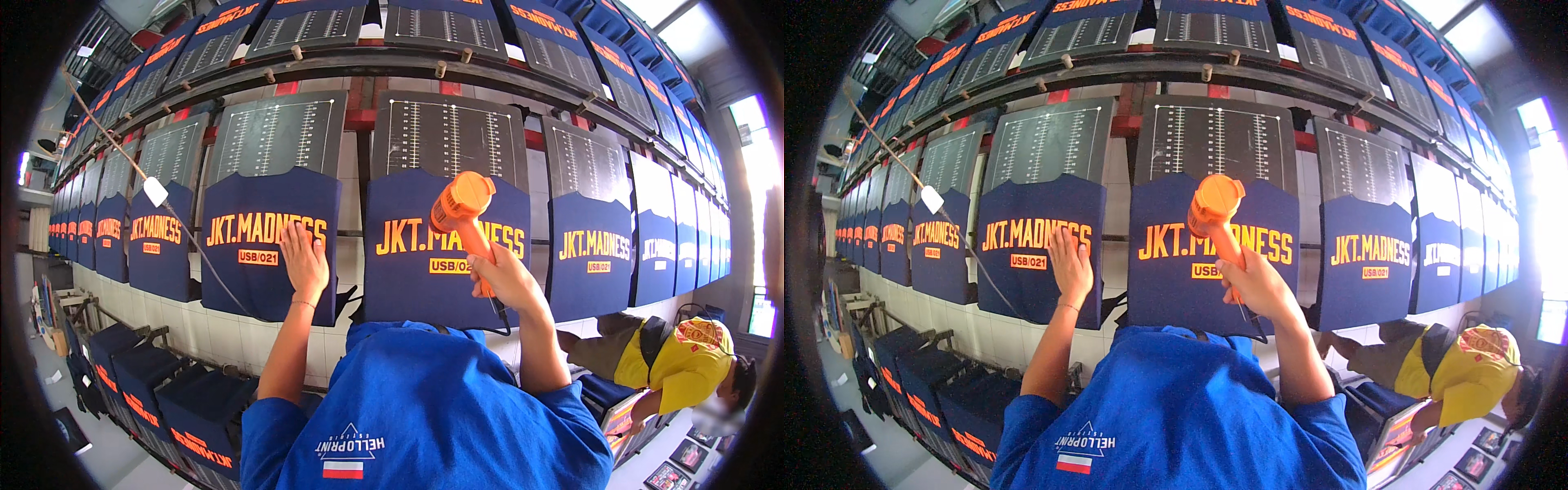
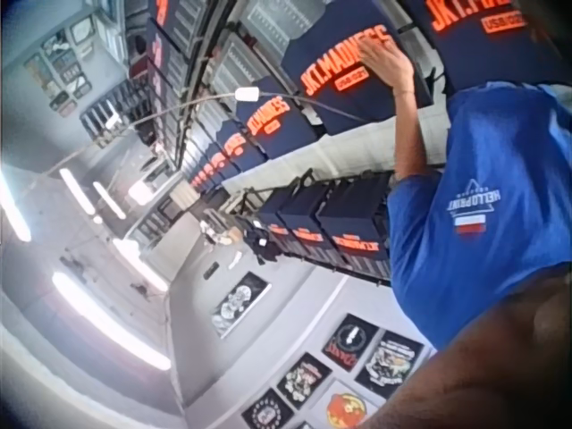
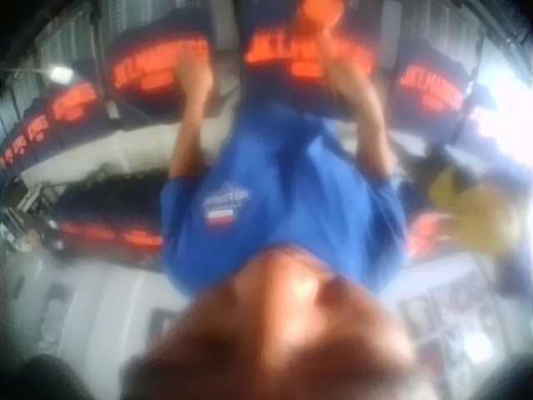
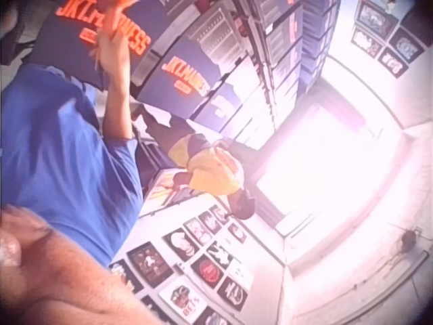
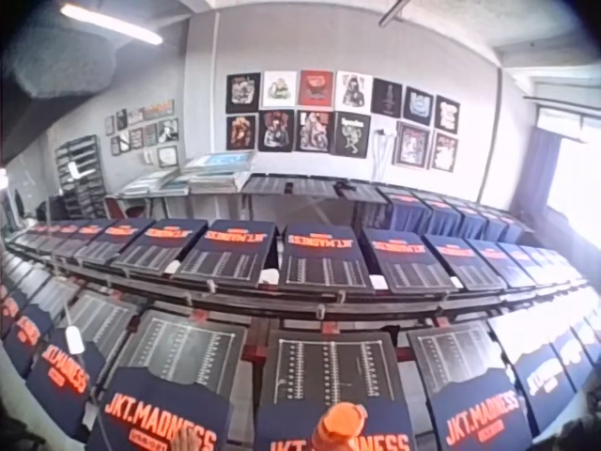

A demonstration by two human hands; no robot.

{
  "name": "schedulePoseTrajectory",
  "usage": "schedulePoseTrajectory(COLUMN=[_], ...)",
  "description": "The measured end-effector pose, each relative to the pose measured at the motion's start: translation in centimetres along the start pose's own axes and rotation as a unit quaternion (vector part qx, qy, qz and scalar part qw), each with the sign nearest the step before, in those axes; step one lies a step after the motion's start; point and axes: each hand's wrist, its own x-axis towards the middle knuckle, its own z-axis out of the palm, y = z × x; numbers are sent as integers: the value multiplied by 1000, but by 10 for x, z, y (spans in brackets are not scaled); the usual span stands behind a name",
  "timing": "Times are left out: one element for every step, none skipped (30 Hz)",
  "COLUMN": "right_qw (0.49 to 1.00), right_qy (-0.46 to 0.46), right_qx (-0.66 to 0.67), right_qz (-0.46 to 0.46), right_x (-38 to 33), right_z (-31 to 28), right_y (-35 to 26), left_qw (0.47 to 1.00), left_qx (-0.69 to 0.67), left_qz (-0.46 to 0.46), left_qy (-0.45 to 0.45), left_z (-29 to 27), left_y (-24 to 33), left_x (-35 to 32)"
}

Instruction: The person uses a heat gun to cure ink on screen-printed t-shirts at multiple printing stations, moving from one shirt to the next while ensuring even coverage with the tool.

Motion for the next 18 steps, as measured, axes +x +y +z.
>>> schedulePoseTrajectory(right_qw=[1000,1000,1000,1000,1000,1000,1000,1000,1000,1000,1000,1000,1000,1000,1000,1000,999,999], right_qy=[-2,-5,-7,-9,-12,-13,-11,-9,0,5,10,12,14,15,18,20,23,34], right_qx=[2,4,8,11,14,16,19,22,19,13,8,10,13,16,17,17,18,24], right_qz=[3,6,8,10,12,10,9,8,3,-2,-8,-10,-12,-14,-15,-16,-17,-12], right_x=[-4,-7,-9,-11,-13,-13,-14,-14,-14,-13,-11,-8,-5,-1,3,7,10,11], right_z=[0,0,0,0,0,1,0,0,0,0,0,0,-2,-3,-4,-5,-6,-6], right_y=[1,3,5,8,9,10,11,11,12,10,8,7,7,7,8,10,10,9], left_qw=[1000,999,999,996,992,988,983,978,970,964,956,947,943,938,932,934,935,938], left_qx=[-4,-8,0,7,12,18,20,21,45,41,39,35,25,15,6,11,17,21], left_qz=[-16,-33,-51,-87,-119,-151,-179,-207,-237,-263,-291,-318,-332,-345,-359,-354,-350,-343], left_qy=[-1,-2,14,20,26,33,27,22,-5,10,10,9,22,35,48,49,51,53], left_z=[-2,-6,-3,-1,0,2,-2,-7,-17,-17,-17,-19,-20,-20,-20,-16,-13,-13], left_y=[-6,-13,-27,-41,-56,-73,-84,-96,-103,-118,-132,-139,-150,-160,-165,-166,-167,-163], left_x=[5,11,14,19,23,26,30,33,38,35,30,28,25,23,21,18,15,16])
